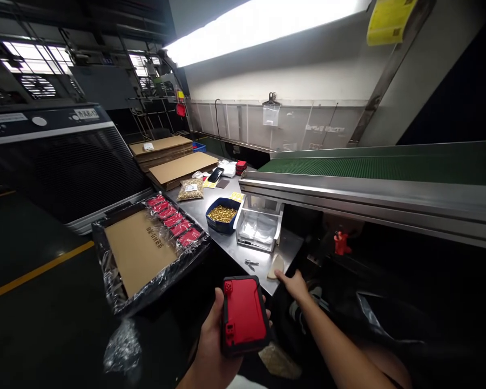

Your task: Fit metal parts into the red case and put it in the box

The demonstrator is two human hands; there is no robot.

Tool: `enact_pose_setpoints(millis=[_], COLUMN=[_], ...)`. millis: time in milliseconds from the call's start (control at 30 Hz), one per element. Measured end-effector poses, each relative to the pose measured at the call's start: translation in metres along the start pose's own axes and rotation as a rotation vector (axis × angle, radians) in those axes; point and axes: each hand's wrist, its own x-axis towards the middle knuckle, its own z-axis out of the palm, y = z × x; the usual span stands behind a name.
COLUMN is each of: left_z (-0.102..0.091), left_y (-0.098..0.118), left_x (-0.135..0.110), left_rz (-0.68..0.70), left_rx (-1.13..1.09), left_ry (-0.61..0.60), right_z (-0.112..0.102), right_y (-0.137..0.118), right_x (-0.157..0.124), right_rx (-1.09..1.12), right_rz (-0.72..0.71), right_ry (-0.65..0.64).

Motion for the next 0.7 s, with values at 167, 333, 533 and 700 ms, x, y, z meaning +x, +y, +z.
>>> enact_pose_setpoints(millis=[167,333,533,700], left_z=[-0.018,-0.016,-0.007,-0.012], left_y=[0.003,-0.002,-0.013,-0.02], left_x=[-0.005,-0.002,0.005,0.003], left_rz=[0.003,-0.009,-0.026,-0.083], left_rx=[-0.064,-0.077,-0.03,-0.024], left_ry=[-0.098,-0.016,0.162,0.115], right_z=[-0.026,-0.057,-0.076,-0.07], right_y=[0.005,-0.034,-0.096,-0.109], right_x=[-0.017,-0.079,-0.169,-0.187], right_rx=[0.118,0.316,0.381,0.219], right_rz=[0.051,-0.079,-0.466,-0.738], right_ry=[-0.115,-0.161,-0.365,-0.547])
